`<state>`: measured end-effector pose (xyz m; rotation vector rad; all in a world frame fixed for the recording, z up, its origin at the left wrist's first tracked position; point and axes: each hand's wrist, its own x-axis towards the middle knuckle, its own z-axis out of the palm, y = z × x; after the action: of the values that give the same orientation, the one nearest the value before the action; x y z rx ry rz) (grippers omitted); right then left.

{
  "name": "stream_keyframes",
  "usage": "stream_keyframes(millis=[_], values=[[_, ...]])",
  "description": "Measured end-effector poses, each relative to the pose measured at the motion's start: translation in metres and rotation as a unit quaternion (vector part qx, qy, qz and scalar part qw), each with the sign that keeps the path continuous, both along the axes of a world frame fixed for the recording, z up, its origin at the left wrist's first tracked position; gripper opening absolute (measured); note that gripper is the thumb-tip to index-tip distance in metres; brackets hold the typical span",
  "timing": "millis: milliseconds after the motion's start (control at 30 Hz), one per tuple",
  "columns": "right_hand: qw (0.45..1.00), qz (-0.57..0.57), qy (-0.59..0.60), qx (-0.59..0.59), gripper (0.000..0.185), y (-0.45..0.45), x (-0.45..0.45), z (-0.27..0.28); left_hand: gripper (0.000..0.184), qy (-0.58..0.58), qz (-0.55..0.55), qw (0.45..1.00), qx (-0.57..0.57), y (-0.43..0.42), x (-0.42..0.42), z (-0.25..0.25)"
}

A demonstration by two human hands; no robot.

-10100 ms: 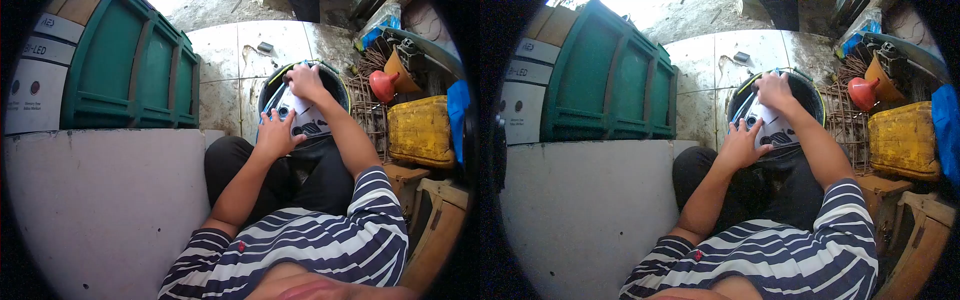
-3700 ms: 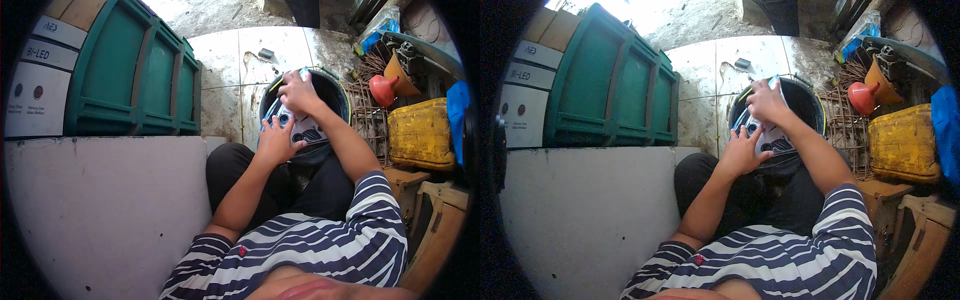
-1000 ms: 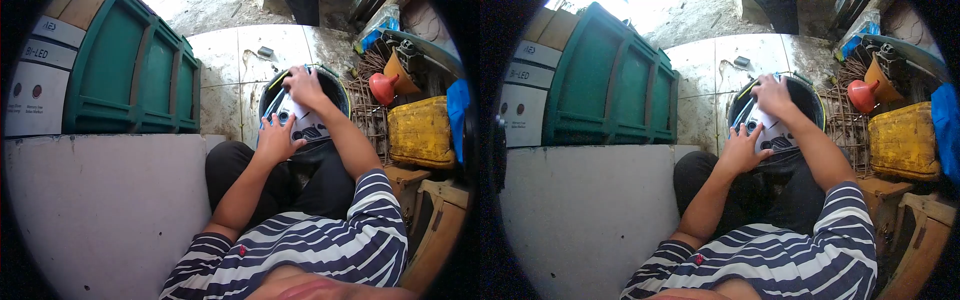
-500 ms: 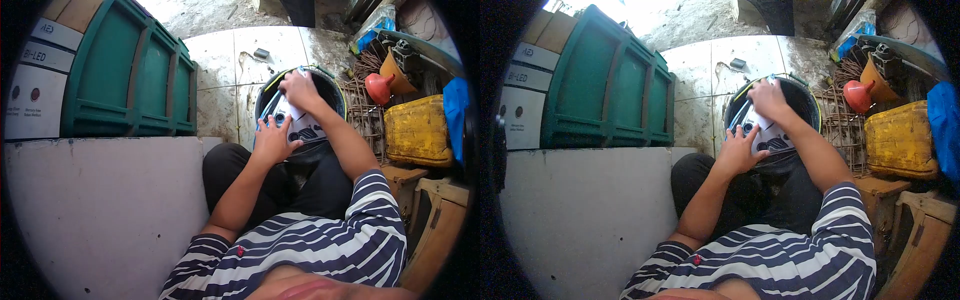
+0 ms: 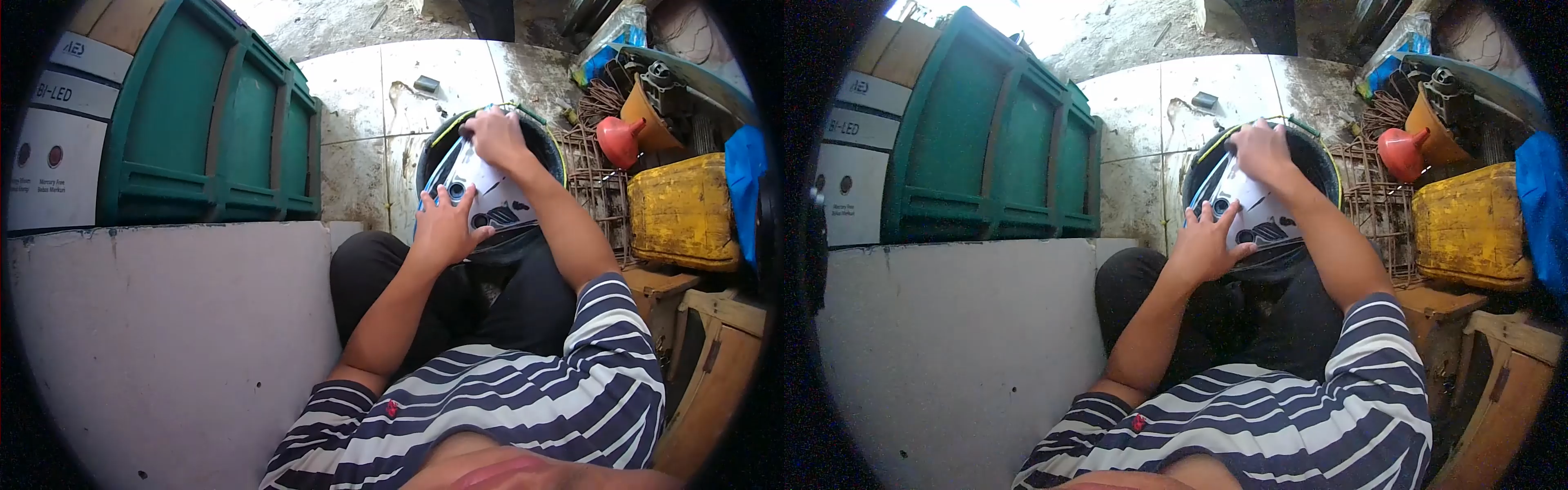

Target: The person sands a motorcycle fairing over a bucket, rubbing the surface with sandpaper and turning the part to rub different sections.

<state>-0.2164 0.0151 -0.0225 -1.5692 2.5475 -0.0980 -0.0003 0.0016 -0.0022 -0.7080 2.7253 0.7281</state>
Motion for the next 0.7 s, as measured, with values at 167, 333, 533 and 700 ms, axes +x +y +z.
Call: stream_keyframes(millis=[167, 333, 533, 700], values=[[0.994, 0.089, 0.021, 0.061, 0.026, -0.002, 0.009, -0.014, 0.090, 0.003, 0.000, 1.000, 0.001, 0.000, -0.001, -0.002], [0.999, 0.023, -0.002, 0.023, 0.027, 0.002, -0.006, 0.001, 0.091, 0.006, -0.004, 1.000, -0.001, -0.001, 0.002, -0.002], [0.992, 0.083, -0.009, 0.097, 0.027, -0.003, 0.015, -0.005, 0.091, -0.003, 0.005, 1.000, 0.005, -0.001, -0.002, 0.002], [1.000, -0.003, 0.005, 0.006, 0.024, 0.002, -0.003, -0.006, 0.091, -0.003, 0.001, 1.000, 0.002, 0.000, -0.001, -0.001]])
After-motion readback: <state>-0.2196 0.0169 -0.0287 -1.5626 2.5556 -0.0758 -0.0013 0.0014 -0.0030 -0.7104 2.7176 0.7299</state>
